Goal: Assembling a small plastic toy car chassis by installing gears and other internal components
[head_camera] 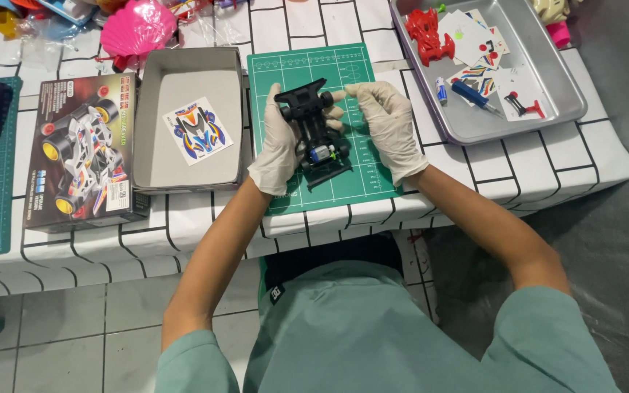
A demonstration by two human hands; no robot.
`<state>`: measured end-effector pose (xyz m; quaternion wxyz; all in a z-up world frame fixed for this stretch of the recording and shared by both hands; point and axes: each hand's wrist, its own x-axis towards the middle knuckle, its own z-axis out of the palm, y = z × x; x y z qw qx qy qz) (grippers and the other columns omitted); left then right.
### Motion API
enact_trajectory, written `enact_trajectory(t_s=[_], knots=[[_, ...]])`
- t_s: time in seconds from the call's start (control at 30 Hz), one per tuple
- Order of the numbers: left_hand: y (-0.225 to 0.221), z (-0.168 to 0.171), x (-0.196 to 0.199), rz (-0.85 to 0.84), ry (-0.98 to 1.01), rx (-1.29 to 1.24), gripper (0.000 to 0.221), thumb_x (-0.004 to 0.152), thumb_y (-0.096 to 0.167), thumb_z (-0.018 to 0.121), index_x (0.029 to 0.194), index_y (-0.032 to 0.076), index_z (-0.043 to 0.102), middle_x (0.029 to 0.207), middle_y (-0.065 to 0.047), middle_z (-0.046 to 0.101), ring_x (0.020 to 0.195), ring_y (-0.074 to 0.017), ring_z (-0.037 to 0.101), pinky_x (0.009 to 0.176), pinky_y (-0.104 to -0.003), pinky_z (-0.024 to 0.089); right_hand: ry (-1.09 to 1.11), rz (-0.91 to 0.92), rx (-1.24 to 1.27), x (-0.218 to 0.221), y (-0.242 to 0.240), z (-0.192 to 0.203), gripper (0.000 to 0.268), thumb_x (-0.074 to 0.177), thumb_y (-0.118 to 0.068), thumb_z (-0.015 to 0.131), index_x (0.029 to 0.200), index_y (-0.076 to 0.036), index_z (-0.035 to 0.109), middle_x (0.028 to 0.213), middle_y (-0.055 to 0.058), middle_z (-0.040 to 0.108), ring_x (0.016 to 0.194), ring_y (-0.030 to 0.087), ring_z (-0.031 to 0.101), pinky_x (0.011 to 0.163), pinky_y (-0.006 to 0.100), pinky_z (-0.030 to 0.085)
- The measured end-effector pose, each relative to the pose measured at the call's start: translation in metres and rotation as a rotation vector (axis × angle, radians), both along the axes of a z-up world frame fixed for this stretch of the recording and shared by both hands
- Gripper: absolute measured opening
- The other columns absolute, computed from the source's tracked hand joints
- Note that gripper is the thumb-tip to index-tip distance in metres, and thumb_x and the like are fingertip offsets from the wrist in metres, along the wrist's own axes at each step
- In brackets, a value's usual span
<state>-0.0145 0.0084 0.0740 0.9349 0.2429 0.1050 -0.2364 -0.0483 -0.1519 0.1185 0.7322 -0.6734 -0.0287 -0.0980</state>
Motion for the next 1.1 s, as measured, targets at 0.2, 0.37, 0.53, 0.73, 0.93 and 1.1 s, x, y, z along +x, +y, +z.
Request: enact_trajectory(t_s=[0.2, 0.37, 0.53, 0.73, 0.93, 1.1], knots=[[0.001, 0.003, 0.003, 0.003, -0.036, 0.057, 0.089, 0.084, 0.069, 0.043, 0.115, -0.010, 0.071, 0.079, -0.025, 0.068, 0.070, -0.0347, 0.072, 0.070, -0.039, 0.062, -0.005, -0.129, -0.171, 0.013, -0.006, -0.009, 0.014, 0.098, -0.020, 0.069, 0.104, -0.013, 0.079, 0.078, 0.000, 0.062, 0.068, 0.003, 0.055, 0.061, 0.017, 0.054], [0.001, -0.004, 0.007, 0.007, -0.094, 0.064, 0.079, 0.083, 0.057, 0.046, 0.115, -0.012, 0.068, 0.073, -0.021, 0.058, 0.066, -0.0314, 0.063, 0.065, -0.038, 0.055, -0.014, -0.126, -0.176, 0.015, -0.006, -0.009, 0.015, 0.098, -0.021, 0.067, 0.104, -0.014, 0.080, 0.076, 0.001, 0.063, 0.066, 0.004, 0.058, 0.060, 0.017, 0.053], [0.005, -0.011, 0.010, -0.005, -0.131, 0.085, 0.083, 0.087, 0.059, 0.041, 0.120, -0.013, 0.066, 0.075, -0.024, 0.060, 0.069, -0.0352, 0.064, 0.070, -0.041, 0.055, -0.033, -0.052, -0.169, 0.017, -0.005, -0.018, 0.017, 0.099, -0.017, 0.065, 0.110, -0.014, 0.078, 0.089, 0.005, 0.072, 0.075, 0.005, 0.064, 0.065, 0.017, 0.055], [-0.005, 0.046, -0.009, 0.211, -0.020, 0.128, 0.090, 0.082, 0.069, 0.057, 0.123, -0.011, 0.065, 0.090, -0.022, 0.073, 0.082, -0.0340, 0.074, 0.084, -0.035, 0.057, -0.189, 0.124, -0.282, 0.003, 0.016, -0.008, 0.060, 0.087, -0.027, 0.090, 0.139, -0.016, 0.062, 0.120, 0.012, 0.070, 0.105, 0.020, 0.068, 0.091, 0.037, 0.060], [0.002, -0.048, 0.026, 0.164, -0.457, -0.078, 0.065, 0.101, 0.049, 0.056, 0.142, -0.001, 0.054, 0.133, -0.025, 0.063, 0.121, -0.0378, 0.063, 0.109, -0.052, 0.053, -0.227, 0.141, -0.634, 0.015, 0.024, -0.002, 0.093, 0.076, -0.044, 0.089, 0.148, -0.008, 0.042, 0.144, 0.015, 0.054, 0.134, 0.031, 0.053, 0.110, 0.041, 0.049], [0.002, -0.027, 0.021, 0.121, -0.259, 0.020, 0.082, 0.096, 0.058, 0.043, 0.141, -0.010, 0.055, 0.130, -0.030, 0.066, 0.118, -0.0414, 0.066, 0.103, -0.049, 0.055, -0.401, 0.076, -0.722, 0.029, 0.006, -0.013, 0.084, 0.082, -0.043, 0.091, 0.139, -0.003, 0.044, 0.133, 0.016, 0.053, 0.126, 0.031, 0.054, 0.104, 0.040, 0.052]])
